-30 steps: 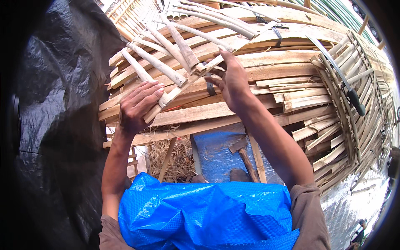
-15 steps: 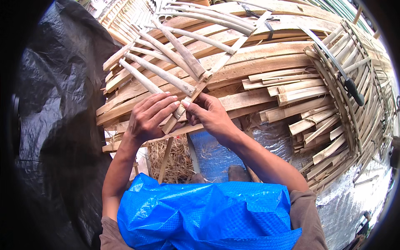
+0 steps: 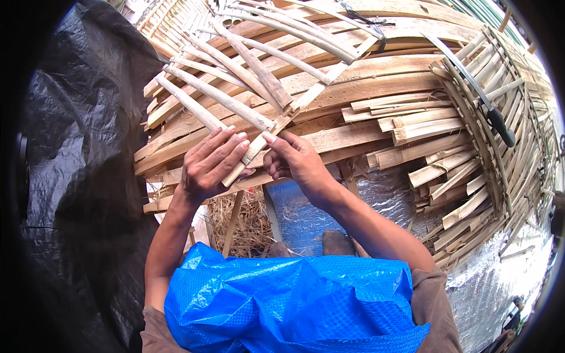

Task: The person constructs a wooden or bamboo lattice structure by aligning slats and securing them using a hammer.

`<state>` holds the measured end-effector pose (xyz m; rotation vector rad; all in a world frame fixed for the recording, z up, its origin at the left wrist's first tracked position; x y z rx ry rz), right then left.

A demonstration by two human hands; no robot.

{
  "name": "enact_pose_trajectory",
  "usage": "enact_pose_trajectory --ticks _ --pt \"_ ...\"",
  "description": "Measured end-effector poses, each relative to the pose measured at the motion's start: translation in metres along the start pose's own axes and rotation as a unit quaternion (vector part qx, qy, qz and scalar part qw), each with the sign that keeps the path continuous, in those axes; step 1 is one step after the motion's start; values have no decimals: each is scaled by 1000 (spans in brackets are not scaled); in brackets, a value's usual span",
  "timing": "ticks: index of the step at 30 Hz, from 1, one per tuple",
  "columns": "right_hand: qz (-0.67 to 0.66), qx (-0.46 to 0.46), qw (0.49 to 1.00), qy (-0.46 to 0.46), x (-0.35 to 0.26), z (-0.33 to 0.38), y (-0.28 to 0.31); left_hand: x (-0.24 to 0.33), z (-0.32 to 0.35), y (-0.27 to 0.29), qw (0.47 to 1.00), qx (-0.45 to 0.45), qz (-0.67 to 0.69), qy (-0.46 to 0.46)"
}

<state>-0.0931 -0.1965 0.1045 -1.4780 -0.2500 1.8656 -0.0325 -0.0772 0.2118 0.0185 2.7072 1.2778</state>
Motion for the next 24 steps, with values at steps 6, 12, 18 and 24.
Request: enact_pose_trajectory --ticks 6,12,18,24 --pt "14 21 998 -60 23 -5 23 6 32 -14 999 -38 10 35" --pt "59 34 997 -35 22 -7 21 9 42 -14 998 -34 32 39" --pt "108 56 992 -18 23 -14 16 12 42 -16 998 -33 36 37" --pt "42 66 997 21 30 -16 15 15 47 -18 998 -36 36 37"
Point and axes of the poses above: each hand's wrist, its own z-axis away from the middle knuckle, its own y-axis out of the back of the hand, x = y × z, the point moved 8 cm from there along -z, towards the middle knuckle, and after that the axes turned 9 degrees about x, right-handed, at the moved point
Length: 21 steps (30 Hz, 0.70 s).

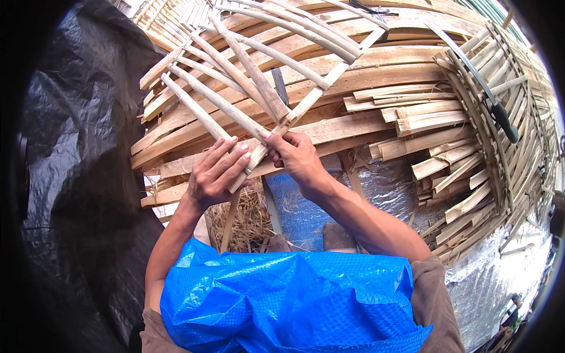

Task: The person constructs a wooden or bamboo lattice structure by aligning slats and securing them using a hammer.

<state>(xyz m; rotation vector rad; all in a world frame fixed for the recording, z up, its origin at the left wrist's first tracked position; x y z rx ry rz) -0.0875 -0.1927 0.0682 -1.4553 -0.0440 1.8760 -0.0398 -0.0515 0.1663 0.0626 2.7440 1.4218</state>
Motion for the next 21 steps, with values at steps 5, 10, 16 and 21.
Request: enact_pose_trajectory --ticks 5,10,16,21 --pt "92 38 995 9 17 3 10 1 18 -10 1000 -24 4 6" --pt "361 182 899 165 -19 18 53 -1 50 -27 997 -63 -8 33" --pt "565 100 683 452 -64 14 -10 -2 65 -47 996 -84 -35 24" --pt "631 24 705 324 -54 -25 -20 -2 66 -52 994 -98 -41 36"
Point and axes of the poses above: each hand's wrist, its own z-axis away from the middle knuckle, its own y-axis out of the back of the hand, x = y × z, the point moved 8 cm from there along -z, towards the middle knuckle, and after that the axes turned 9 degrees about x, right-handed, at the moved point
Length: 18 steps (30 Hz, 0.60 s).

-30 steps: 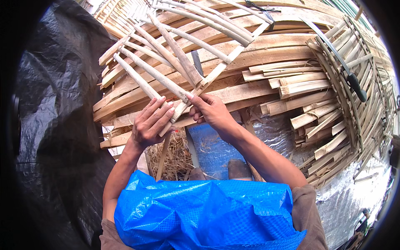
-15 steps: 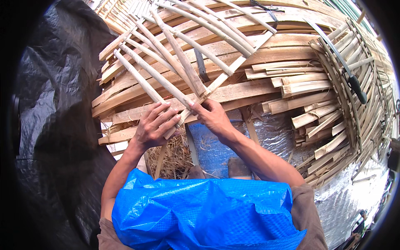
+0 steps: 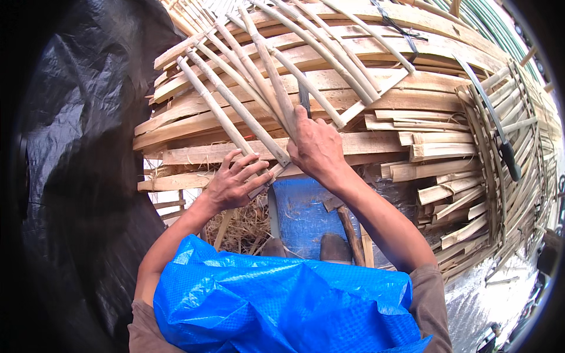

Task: The person constructs a wooden or bamboo lattice structure by aligning slats and securing them using a hammer.

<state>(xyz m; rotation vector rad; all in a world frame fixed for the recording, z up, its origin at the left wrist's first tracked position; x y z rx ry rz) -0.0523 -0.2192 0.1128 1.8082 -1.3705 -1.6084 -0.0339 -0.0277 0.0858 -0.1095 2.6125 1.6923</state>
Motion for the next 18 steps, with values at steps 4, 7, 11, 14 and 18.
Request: enact_pose_trajectory --ticks 4,7,11,14,18 --pt "-103 -11 994 -23 24 -12 5 -1 2 0 1000 10 3 7" --pt "-201 -73 963 -166 52 -18 10 -5 5 0 1000 5 14 13" --pt "-89 18 990 -104 63 -20 32 -4 3 -2 999 19 25 9" --pt "105 160 980 52 23 -4 49 -5 4 0 1000 17 17 6" --pt "131 77 983 104 -9 26 18 -5 4 0 1000 19 13 10"
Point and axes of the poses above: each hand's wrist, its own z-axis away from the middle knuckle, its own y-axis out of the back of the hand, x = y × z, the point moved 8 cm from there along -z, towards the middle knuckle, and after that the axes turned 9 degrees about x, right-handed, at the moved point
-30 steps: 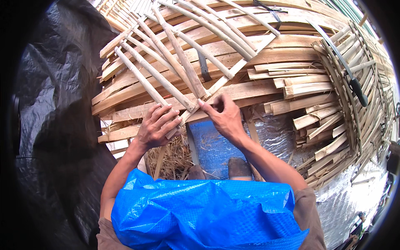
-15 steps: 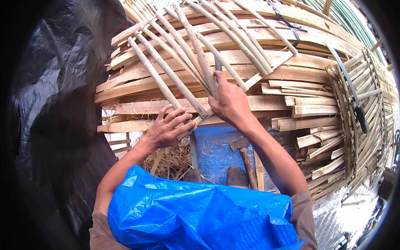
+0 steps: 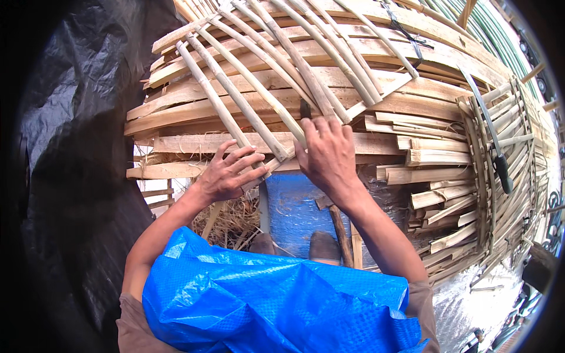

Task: The person constructs a wooden or bamboo lattice structure by aligning slats and securing them using a hammer.

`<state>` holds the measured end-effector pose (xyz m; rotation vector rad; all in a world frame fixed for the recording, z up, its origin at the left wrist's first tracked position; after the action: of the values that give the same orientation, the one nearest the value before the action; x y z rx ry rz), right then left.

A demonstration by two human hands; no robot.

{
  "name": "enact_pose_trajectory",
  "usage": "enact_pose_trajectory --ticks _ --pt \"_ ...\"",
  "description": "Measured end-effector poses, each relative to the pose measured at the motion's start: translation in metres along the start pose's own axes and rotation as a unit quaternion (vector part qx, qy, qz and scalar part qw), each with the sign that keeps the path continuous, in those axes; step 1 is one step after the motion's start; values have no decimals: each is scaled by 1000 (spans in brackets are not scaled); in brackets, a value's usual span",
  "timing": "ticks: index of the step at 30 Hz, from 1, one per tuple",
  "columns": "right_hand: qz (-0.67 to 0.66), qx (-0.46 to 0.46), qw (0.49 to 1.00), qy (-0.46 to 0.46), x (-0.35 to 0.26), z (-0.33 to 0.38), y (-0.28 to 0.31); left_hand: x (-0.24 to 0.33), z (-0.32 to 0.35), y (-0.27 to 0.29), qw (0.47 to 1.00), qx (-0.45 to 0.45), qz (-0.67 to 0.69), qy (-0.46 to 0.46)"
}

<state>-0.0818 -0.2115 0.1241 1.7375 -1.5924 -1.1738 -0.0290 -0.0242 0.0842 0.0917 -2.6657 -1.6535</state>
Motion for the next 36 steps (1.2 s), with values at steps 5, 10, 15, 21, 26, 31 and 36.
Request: enact_pose_trajectory --ticks 5,10,15,21,26,31,36 --pt "-64 -47 996 -48 -2 15 -18 0 -4 1 1000 -4 -13 -1" --pt "-150 -50 986 -51 1 17 -25 0 -4 1 1000 -15 -11 -1" --pt "-166 -56 984 -34 -9 21 -19 -1 0 -3 1000 -28 -8 5" --pt "-199 -39 979 -15 -7 23 -30 -2 -4 -11 998 -54 -25 11" --pt "-212 -28 977 -14 -10 25 -27 -4 5 -9 999 -15 -26 40" --pt "-191 -51 980 -1 -8 16 -28 -9 27 -12 979 17 -3 202" --pt "-177 -95 979 17 -4 16 -41 -12 42 -27 958 -6 38 285"
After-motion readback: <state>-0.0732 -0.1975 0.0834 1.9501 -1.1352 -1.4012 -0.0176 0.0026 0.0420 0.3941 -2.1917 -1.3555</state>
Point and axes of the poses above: each hand's wrist, its own z-axis away from the middle knuckle, its own y-axis out of the back of the hand, x = y × z, the point moved 8 cm from there along -z, towards the middle knuckle, and after that the axes turned 9 degrees about x, right-handed, at the moved point
